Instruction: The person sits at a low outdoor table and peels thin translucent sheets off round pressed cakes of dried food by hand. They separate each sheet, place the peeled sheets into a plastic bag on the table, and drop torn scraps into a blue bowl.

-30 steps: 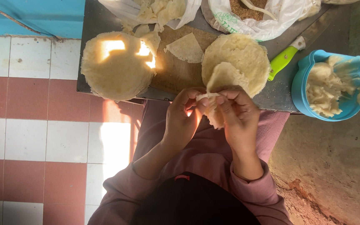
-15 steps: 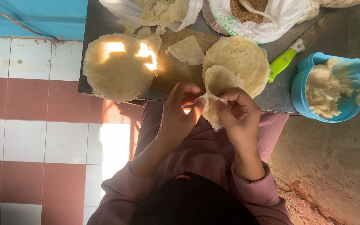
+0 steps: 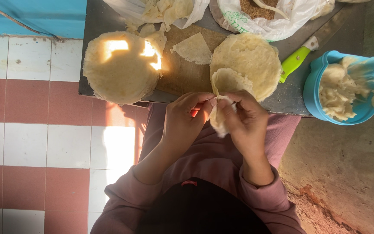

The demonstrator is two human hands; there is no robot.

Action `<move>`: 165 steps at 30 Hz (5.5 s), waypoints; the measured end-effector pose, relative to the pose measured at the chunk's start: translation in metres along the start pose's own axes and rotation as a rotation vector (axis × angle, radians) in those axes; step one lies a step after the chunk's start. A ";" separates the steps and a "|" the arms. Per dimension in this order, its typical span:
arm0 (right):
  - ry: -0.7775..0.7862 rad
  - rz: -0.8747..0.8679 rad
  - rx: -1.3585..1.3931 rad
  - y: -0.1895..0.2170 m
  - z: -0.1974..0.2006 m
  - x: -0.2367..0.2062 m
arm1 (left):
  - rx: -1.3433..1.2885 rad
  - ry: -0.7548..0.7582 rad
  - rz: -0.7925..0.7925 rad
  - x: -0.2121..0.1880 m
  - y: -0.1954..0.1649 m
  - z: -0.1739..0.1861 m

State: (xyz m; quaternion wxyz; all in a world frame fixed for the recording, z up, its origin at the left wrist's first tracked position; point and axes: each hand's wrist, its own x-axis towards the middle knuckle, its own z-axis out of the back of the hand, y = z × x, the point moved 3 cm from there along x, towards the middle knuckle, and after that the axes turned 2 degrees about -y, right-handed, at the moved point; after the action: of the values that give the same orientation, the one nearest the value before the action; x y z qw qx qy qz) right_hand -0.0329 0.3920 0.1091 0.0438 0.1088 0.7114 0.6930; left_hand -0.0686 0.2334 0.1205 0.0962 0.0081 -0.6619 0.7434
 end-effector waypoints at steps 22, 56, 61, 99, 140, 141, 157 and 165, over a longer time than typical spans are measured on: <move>-0.061 0.092 0.036 -0.009 0.003 -0.006 | -0.323 0.062 0.079 0.005 0.021 -0.004; -0.066 -0.339 1.077 -0.024 0.015 0.011 | -1.185 -0.119 0.241 -0.002 0.038 0.011; -0.257 -0.375 1.129 -0.025 0.023 0.013 | -1.218 -0.179 0.255 -0.001 0.031 0.039; -0.229 -0.246 1.009 -0.011 0.069 0.019 | 1.313 0.149 -0.912 0.037 -0.030 0.191; -0.118 -0.266 0.976 -0.011 0.061 0.010 | 0.904 0.090 -0.404 0.077 0.008 0.152; -0.125 -0.264 0.972 -0.010 0.061 0.009 | 0.878 0.112 -0.331 0.080 0.010 0.155; 0.071 -0.199 0.859 -0.010 0.039 0.006 | 0.667 0.096 -0.301 0.059 -0.021 0.158; 0.198 -0.032 0.300 -0.005 0.000 -0.008 | 0.119 0.208 -0.126 -0.025 -0.015 0.023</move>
State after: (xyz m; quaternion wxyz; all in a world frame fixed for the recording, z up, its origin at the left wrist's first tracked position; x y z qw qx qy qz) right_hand -0.0259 0.3906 0.1038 -0.0323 0.0340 0.8093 0.5856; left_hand -0.0440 0.2084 0.1347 0.2100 -0.0218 -0.6013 0.7706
